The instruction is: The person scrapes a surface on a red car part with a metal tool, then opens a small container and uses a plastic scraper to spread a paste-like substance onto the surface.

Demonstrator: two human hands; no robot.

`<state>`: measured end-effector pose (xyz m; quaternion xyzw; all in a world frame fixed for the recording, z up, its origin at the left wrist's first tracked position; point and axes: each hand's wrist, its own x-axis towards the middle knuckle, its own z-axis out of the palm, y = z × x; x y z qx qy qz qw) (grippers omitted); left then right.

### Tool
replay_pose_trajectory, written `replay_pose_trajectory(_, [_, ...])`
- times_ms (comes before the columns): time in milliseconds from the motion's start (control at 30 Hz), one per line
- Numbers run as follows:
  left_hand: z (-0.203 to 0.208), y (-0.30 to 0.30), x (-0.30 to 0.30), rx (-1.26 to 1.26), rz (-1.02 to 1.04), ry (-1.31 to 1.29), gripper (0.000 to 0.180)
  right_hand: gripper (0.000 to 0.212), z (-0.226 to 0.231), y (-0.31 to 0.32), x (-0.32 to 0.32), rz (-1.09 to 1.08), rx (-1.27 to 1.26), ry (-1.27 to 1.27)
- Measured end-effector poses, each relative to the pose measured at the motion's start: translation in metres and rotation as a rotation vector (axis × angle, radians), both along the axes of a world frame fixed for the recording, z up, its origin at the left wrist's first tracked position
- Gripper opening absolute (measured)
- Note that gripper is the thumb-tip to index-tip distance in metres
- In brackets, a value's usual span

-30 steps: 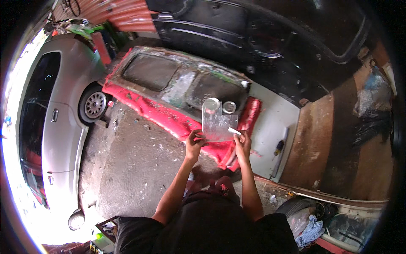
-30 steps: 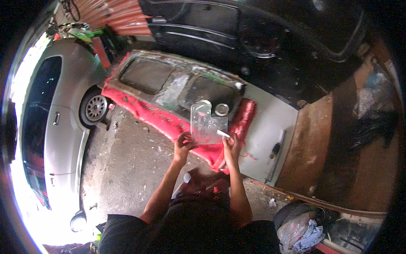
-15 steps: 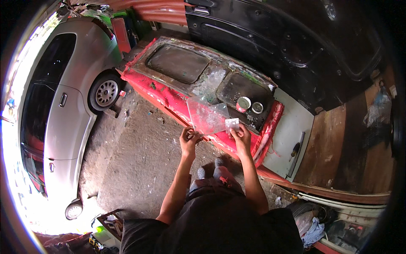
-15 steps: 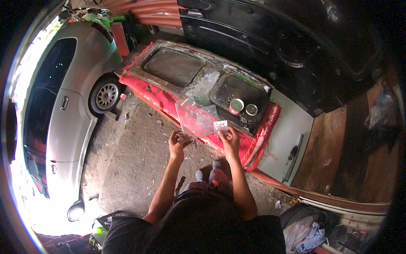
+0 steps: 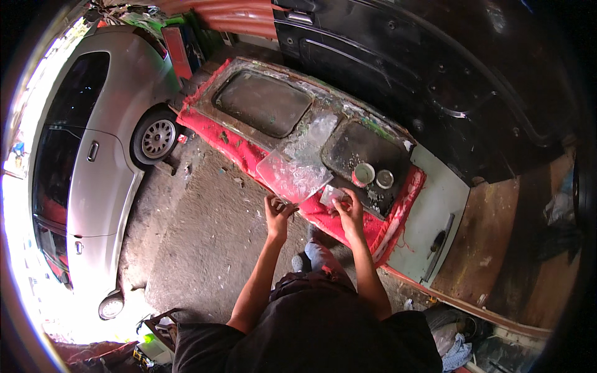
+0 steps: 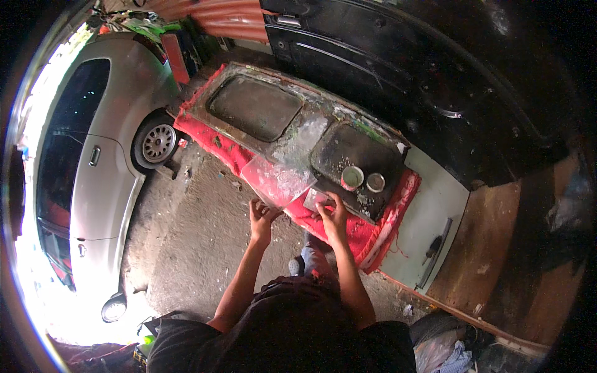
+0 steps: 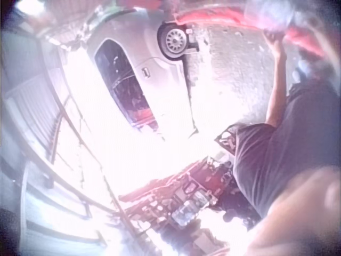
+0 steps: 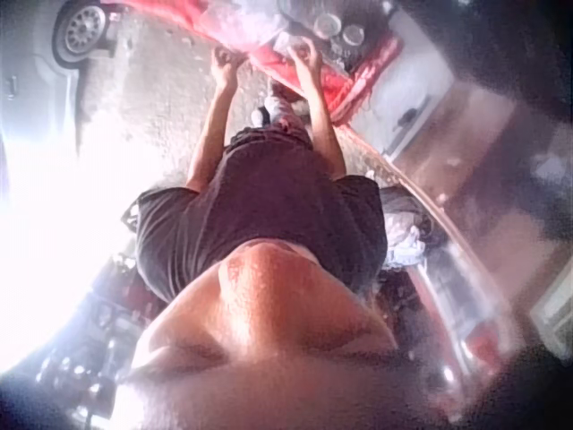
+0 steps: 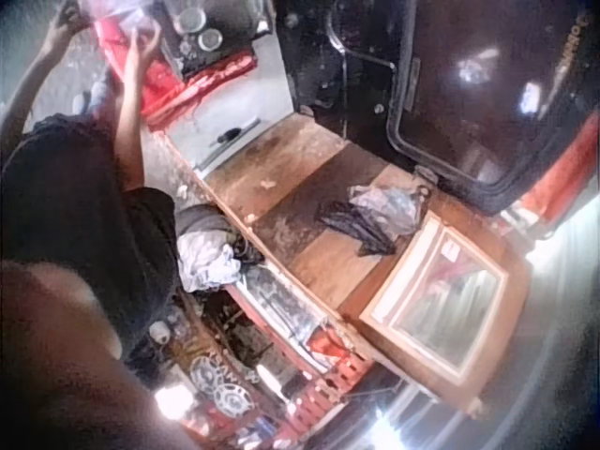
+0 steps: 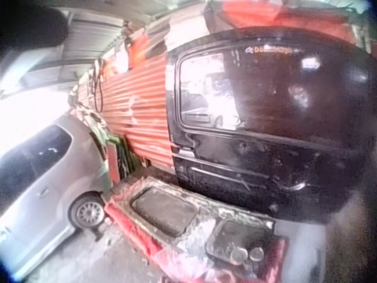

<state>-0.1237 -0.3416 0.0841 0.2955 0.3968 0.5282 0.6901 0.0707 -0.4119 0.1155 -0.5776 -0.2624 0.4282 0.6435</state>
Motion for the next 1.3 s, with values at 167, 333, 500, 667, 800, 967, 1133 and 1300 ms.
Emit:
replay_pose_trajectory(167, [0.043,0.034,0.046,0.221,-0.064,0.170,0.098,0.032,0.004,0.051,0.011,0.016,-0.015,-0.075])
replay_pose_trajectory(333, [0.029,0.068,0.064,0.187,-0.169,0.167,0.070,0.024,0.012,0.098,0.020,0.061,-0.008,-0.371])
replay_pose_trajectory(500, [0.031,0.087,0.073,0.077,-0.187,0.140,0.036,0.021,0.013,0.126,0.023,0.112,-0.009,-0.256])
replay_pose_trajectory(667, [0.037,0.105,0.073,0.040,-0.158,0.222,0.033,0.021,-0.001,0.148,0.018,0.125,0.001,-0.254])
replay_pose_trajectory(800, [0.019,0.125,0.068,0.062,-0.075,0.327,0.032,0.022,-0.002,0.160,0.006,0.182,0.030,-0.119])
replay_pose_trajectory(967, [0.018,0.139,0.053,0.066,0.047,0.171,0.032,0.023,0.013,0.169,0.011,0.231,-0.116,-0.241])
replay_pose_trajectory(1133, [0.007,0.162,0.022,0.103,0.159,0.252,0.028,0.047,-0.054,0.191,0.062,-0.234,-0.204,-0.961])
replay_pose_trajectory(1300, [0.019,0.186,0.003,0.158,0.278,0.286,0.024,0.061,-0.062,0.203,0.002,0.265,-0.384,-1.061])
